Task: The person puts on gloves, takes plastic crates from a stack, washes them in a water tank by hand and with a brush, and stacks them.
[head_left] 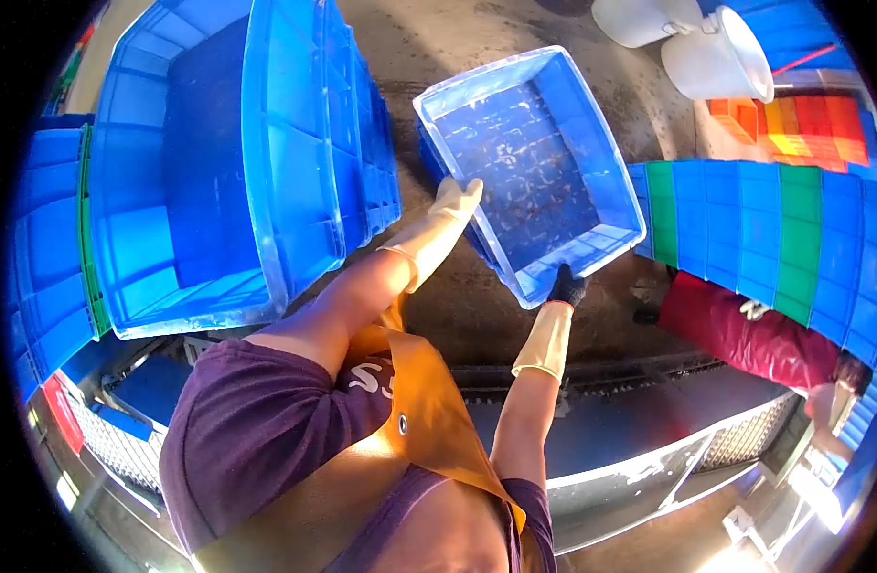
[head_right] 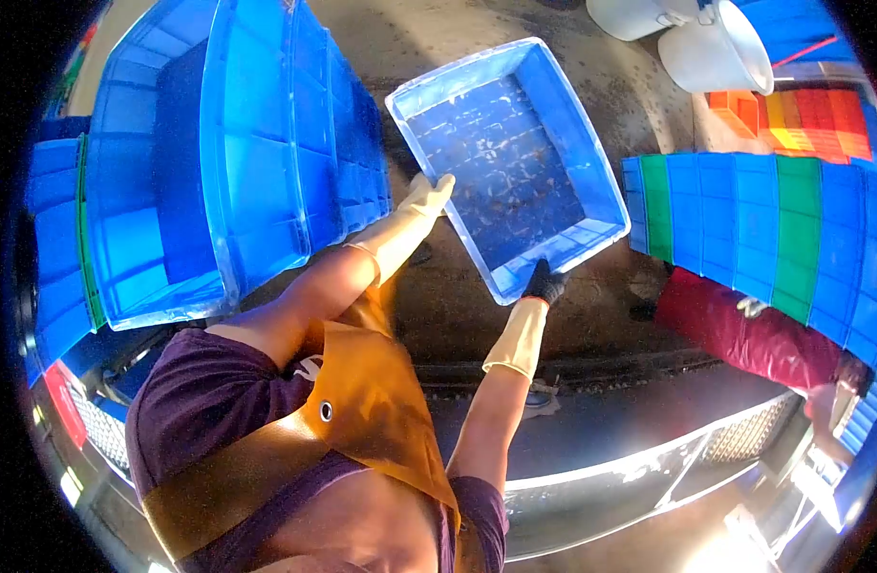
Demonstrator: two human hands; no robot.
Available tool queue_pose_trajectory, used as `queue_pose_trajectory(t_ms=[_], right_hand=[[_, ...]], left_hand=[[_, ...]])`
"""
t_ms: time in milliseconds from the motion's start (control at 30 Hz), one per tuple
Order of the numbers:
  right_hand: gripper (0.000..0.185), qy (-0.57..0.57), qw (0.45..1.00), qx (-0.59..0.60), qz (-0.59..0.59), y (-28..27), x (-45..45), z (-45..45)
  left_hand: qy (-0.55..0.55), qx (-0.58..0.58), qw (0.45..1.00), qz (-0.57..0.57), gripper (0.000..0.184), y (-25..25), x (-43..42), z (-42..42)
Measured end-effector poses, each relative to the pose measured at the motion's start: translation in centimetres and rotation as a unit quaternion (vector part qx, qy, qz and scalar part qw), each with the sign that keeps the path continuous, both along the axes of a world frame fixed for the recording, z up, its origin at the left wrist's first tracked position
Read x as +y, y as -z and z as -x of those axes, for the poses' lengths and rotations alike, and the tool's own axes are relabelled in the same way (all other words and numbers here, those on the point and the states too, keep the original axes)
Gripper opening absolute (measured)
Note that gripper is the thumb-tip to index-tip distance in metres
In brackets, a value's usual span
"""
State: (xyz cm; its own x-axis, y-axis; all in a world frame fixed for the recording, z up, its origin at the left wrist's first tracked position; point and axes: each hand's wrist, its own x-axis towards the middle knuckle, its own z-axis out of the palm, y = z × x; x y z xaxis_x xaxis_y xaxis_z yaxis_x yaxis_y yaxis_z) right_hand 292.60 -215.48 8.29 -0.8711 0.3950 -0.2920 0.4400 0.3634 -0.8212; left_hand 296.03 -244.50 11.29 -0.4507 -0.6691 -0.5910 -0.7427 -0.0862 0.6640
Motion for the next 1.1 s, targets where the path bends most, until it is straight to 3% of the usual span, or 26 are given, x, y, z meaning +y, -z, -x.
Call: queue_pose_trajectory(t_ms=[67,133,200,233,267,333,433,467,533,567,600,633,667,733,800,833,967,1033,1067,1100], right_hand=[[0.066,-0.005,1.000,-0.019,-0.015,0.5,0.3,-0.5],[0.062,-0.031,0.994,0.013,0.102,0.4,0.1,-1.9],[0.063,-0.113,0.980,-0.146,-0.079,-5.1,-2.7,-3.6],[0.072,-0.134,0.950,-0.208,-0.190,-2.7,-1.8,-4.1],[0.079,-0.119,0.956,-0.221,-0.155,-0.5,-1.3,-4.6],[0.078,-0.110,0.948,-0.204,-0.219,4.4,-1.1,-4.9],[0.078,-0.113,0.932,-0.253,-0.232,-3.0,-6.6,-2.8],[0.076,-0.099,0.960,-0.184,-0.187,-0.2,-5.6,-3.0],[0.075,-0.102,0.961,-0.215,-0.139,-3.0,-7.2,-2.5],[0.073,0.014,0.987,-0.158,-0.015,-1.1,-7.1,-3.1],[0.073,0.011,0.988,-0.157,-0.014,0.3,-6.6,-3.3],[0.065,-0.016,0.987,-0.148,-0.056,1.4,-5.9,-3.1],[0.056,-0.043,0.985,-0.137,-0.096,2.0,-6.0,-2.7],[0.052,0.003,0.993,-0.112,-0.037,0.2,-7.5,-3.8],[0.070,0.001,0.967,-0.154,0.203,-3.2,-8.0,-5.9],[0.058,-0.034,0.966,-0.141,0.216,-4.5,-7.9,-7.1],[0.051,-0.016,0.935,-0.088,0.342,-6.3,-4.8,-12.9],[0.051,-0.032,0.938,-0.110,0.326,-6.0,-2.4,-16.9],[0.051,-0.057,0.938,-0.134,0.313,-5.5,-1.5,-19.2],[0.037,-0.034,0.900,-0.168,0.401,-4.2,0.4,-21.6]], left_hand=[[0.008,0.021,1.000,0.008,0.052,0.4,-0.2,-0.5],[0.014,0.046,0.999,0.016,0.051,1.5,0.2,-0.7],[-0.021,0.121,0.987,0.101,0.050,3.0,0.9,-0.6],[-0.025,0.121,0.987,0.100,0.050,6.1,0.6,-0.5],[-0.027,0.129,0.987,0.095,0.049,6.0,0.2,-0.2],[-0.025,0.132,0.990,0.042,0.047,2.8,-1.4,1.1],[-0.012,0.125,0.991,-0.051,0.046,-2.2,-3.9,3.6],[-0.007,0.122,0.990,-0.073,0.046,-3.6,-4.6,4.2],[0.000,0.116,0.985,-0.124,0.047,-5.6,-4.3,3.8],[0.021,0.079,0.987,-0.140,0.051,-6.8,-3.8,3.2],[0.043,0.046,0.987,-0.150,0.056,-8.6,-3.9,2.6],[0.119,0.150,0.967,-0.166,0.068,-12.7,-3.6,0.0],[0.133,0.130,0.960,-0.208,0.066,-13.3,-3.3,-1.1],[0.160,0.138,0.958,-0.196,0.062,-11.5,-2.9,-1.6],[0.182,0.154,0.956,-0.173,0.058,-7.8,-3.1,-1.5],[0.201,0.168,0.951,-0.165,0.056,-6.4,-3.5,-0.7],[0.308,0.291,0.892,-0.159,0.050,-3.4,-3.0,-3.1],[0.267,0.271,0.897,-0.226,0.052,-5.6,-2.5,-9.5],[0.345,0.295,0.871,-0.185,0.052,-7.4,-3.5,-14.6],[0.369,0.269,0.840,-0.292,0.048,-12.5,-5.0,-19.3]])
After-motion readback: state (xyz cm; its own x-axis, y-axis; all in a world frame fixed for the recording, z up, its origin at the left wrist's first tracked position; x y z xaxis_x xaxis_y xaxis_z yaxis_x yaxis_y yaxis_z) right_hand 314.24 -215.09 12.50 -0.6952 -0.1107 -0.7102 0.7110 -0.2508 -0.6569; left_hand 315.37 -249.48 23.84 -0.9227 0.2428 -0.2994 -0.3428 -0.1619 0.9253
